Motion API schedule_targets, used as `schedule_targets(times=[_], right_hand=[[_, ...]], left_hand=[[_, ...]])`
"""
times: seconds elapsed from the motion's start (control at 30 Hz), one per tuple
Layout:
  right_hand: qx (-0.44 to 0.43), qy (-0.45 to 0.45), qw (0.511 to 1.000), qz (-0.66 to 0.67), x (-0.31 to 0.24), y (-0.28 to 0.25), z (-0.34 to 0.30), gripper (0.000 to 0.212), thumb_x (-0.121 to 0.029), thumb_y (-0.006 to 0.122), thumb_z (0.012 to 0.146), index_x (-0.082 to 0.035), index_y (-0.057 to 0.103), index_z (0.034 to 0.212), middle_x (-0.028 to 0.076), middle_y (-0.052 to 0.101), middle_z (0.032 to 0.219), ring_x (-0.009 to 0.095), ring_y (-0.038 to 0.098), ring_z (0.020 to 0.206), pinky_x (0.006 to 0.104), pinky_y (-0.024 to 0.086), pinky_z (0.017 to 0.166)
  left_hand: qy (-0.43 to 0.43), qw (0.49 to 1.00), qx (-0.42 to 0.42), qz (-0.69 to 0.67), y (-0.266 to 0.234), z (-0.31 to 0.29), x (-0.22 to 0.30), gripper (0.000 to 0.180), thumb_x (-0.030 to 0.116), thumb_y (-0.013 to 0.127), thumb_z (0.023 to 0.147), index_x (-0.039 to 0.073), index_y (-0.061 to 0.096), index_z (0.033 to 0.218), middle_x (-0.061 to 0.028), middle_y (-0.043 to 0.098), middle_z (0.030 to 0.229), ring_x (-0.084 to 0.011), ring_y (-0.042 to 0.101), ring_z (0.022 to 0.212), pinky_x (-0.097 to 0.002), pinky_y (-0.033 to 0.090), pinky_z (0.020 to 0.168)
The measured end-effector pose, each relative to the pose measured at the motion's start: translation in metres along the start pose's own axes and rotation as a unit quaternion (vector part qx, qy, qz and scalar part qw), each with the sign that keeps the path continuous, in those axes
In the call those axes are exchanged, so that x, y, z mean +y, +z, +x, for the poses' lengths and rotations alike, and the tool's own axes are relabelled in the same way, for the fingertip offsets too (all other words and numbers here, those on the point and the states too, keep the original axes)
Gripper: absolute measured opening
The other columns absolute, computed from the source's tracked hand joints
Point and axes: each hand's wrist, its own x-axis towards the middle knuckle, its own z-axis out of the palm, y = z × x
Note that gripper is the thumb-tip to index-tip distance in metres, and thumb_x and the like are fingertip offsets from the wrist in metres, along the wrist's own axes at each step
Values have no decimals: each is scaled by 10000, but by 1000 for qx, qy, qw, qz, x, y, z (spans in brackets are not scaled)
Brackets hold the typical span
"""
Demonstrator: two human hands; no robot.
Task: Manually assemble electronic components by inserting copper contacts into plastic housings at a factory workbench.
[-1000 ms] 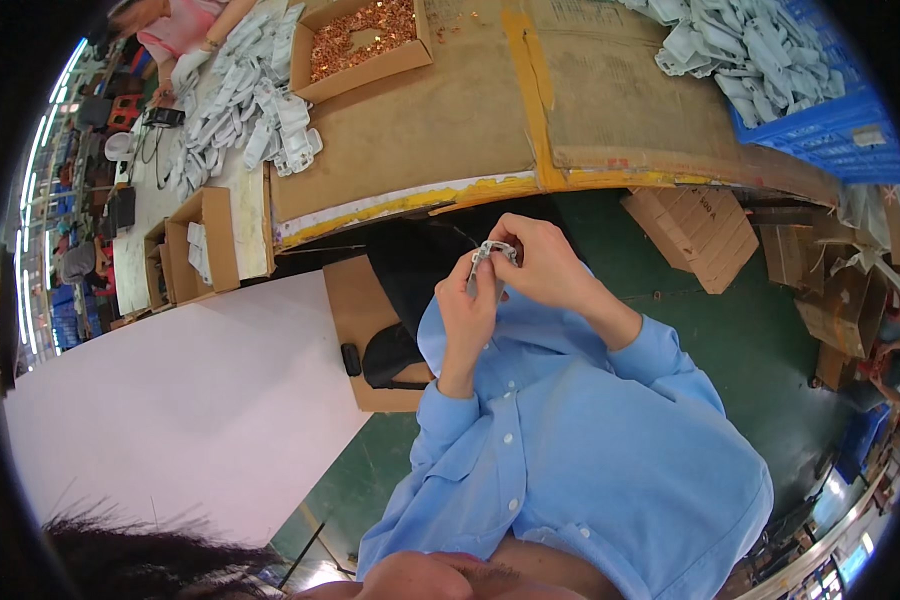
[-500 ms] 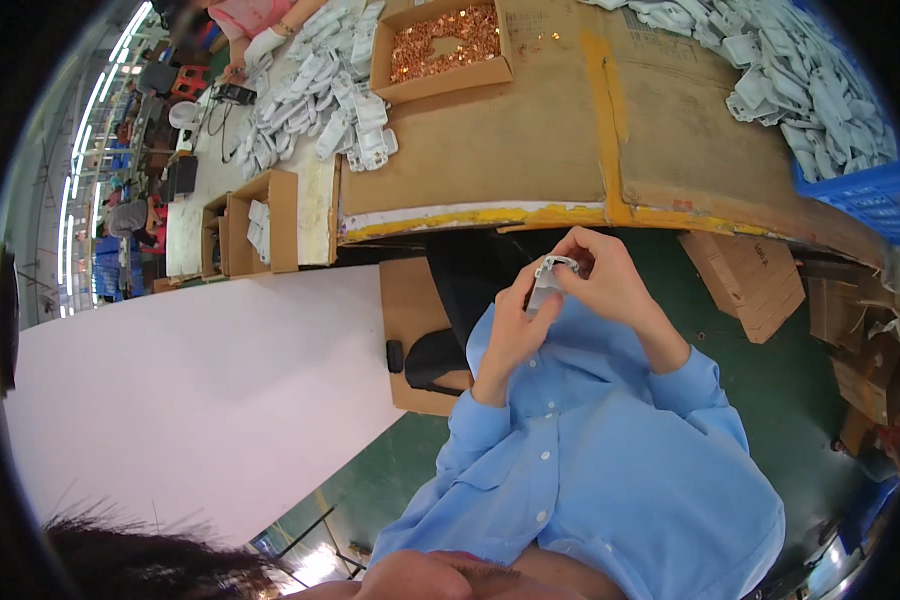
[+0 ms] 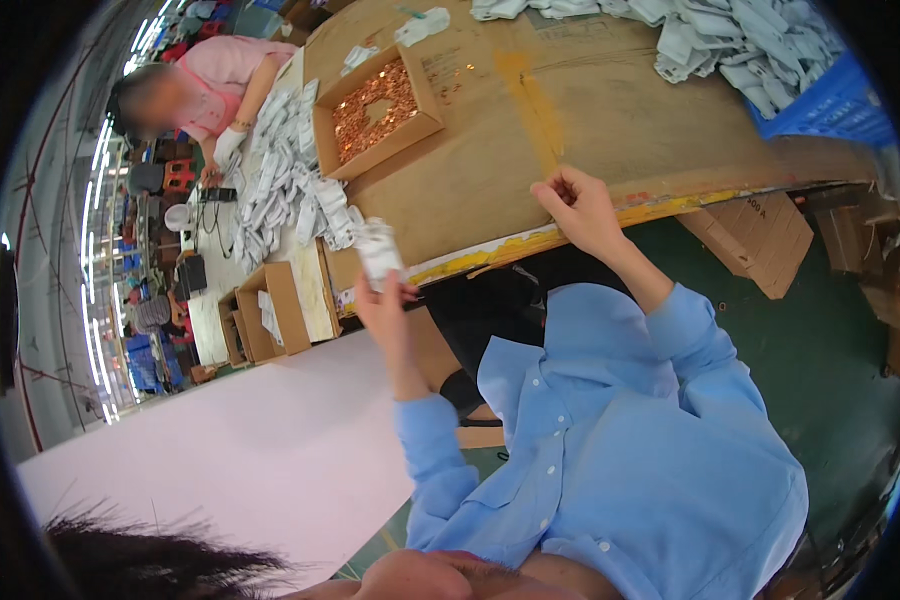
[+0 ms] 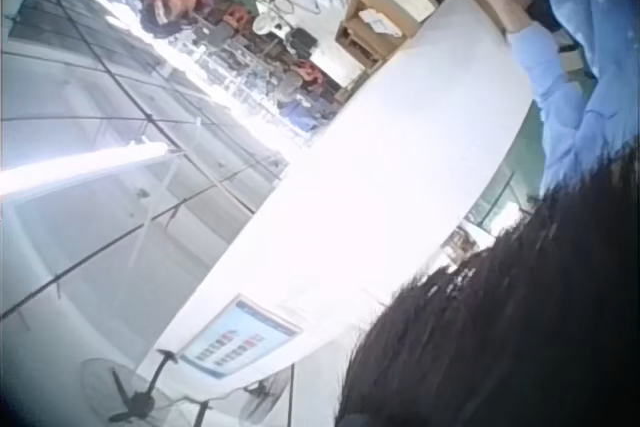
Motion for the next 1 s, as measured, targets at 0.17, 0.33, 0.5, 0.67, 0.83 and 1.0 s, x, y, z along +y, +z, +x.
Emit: schedule_targets(times=[0.17,0.33,0.5,0.67,0.83,1.0], right_hand=[[18,-65,988,-139,5,5,-5,329,-253,661,901,1,584,707,91,466,525,147,424,489,322,358,477],[26,-160,962,-218,5,11,-6,394,-281,670,890,-15,548,627,190,510,561,364,517,500,409,400,474],[32,-165,967,-193,6,4,-5,419,-325,703,862,-33,562,597,166,522,538,355,518,491,404,403,465],[20,-171,962,-213,7,3,-1,448,-329,740,835,-19,564,564,158,510,505,305,480,434,380,385,446],[8,-122,976,-178,-2,2,0,426,-290,751,840,7,577,589,125,464,476,182,426,415,335,362,438],[95,-28,972,-212,-17,-41,20,376,-282,690,877,43,624,699,79,486,503,80,420,520,325,382,468]], left_hand=[[86,989,59,104,-42,146,30,409,119,673,890,-45,530,1237,-70,640,820,-106,606,633,-239,439,506],[169,885,165,401,-70,251,28,560,305,683,867,-62,514,1254,-171,655,986,-270,648,859,-371,518,770],[260,861,222,376,-14,205,3,469,247,649,887,-46,530,1233,-187,590,1123,-287,595,910,-402,484,812],[246,922,168,248,24,119,-10,271,175,578,957,-37,578,1124,-99,614,959,-170,563,810,-306,478,707],[96,993,7,76,47,88,-53,202,161,572,968,-22,603,1048,-32,610,780,-74,548,658,-214,459,579],[97,993,19,65,51,83,-61,163,132,577,964,-20,611,1014,-14,601,758,-55,523,632,-197,434,574]])
